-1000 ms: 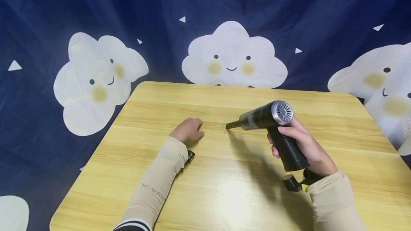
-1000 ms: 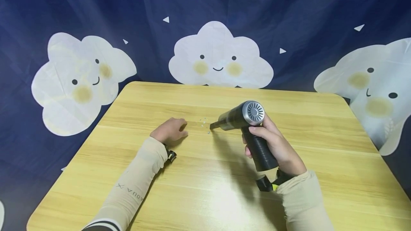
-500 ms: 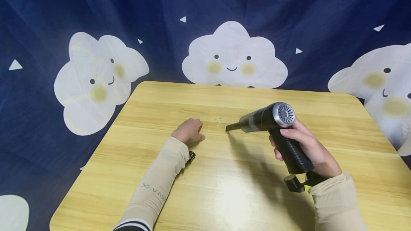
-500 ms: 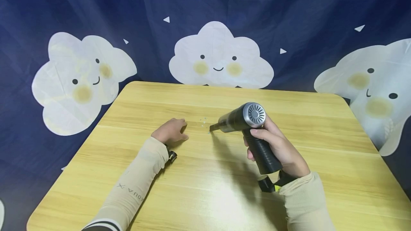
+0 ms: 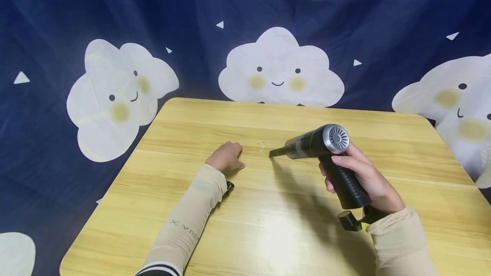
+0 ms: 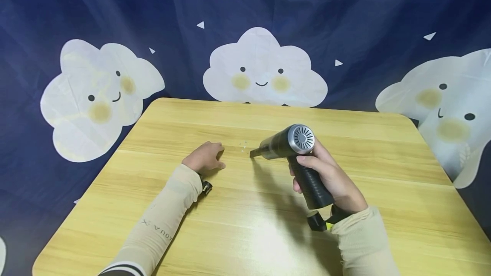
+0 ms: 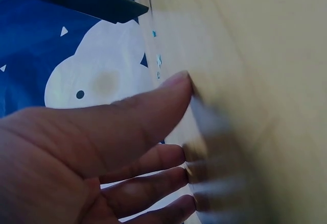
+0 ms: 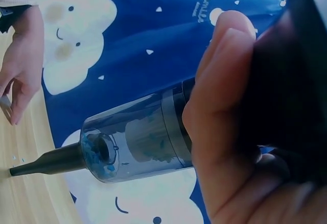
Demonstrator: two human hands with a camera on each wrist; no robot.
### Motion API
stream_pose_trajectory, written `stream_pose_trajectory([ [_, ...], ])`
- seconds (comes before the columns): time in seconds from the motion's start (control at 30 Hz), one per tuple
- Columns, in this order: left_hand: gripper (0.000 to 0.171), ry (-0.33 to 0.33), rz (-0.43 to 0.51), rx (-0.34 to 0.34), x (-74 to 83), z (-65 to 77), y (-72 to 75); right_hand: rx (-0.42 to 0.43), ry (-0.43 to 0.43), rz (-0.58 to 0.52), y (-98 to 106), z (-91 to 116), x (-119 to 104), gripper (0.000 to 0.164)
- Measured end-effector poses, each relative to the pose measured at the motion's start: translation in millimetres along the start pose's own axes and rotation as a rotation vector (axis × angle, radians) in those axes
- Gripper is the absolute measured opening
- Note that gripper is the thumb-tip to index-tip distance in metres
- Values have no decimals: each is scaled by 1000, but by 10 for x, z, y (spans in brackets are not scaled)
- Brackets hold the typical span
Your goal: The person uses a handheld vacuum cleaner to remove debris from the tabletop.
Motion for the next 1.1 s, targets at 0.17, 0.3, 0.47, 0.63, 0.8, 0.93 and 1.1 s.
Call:
stream_pose_trajectory([
  [0.17,20,-41,50,71,34,6,67,8,13,19,-6,-18,9,44],
  [0.3,20,-83,90,100,83,13,114,0,22,13,-20,-35,10,43],
  [0.47,52,-72,120,95,94,8,127,6,28,23,-26,-54,-2,41],
  [0.63,53,-76,140,121,111,-4,147,11,27,19,-30,-64,8,41],
  [0.8,34,-97,158,230,125,-22,225,20,15,-11,-34,-75,31,40],
  [0.93,18,-131,120,340,140,-25,318,23,12,-28,-35,-81,38,40],
  [1.1,22,-162,77,440,164,4,415,25,13,-21,-38,-89,40,40],
])
Point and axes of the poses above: each hand's wrist, its own z-axis away from the middle knuckle, its own y-axis out of the back of the hand, x = y × z, the point moved 8 cm from there along -z, towards the middle knuckle, and after that the axes turned 14 degrees about -y, right-handed, at the moved point
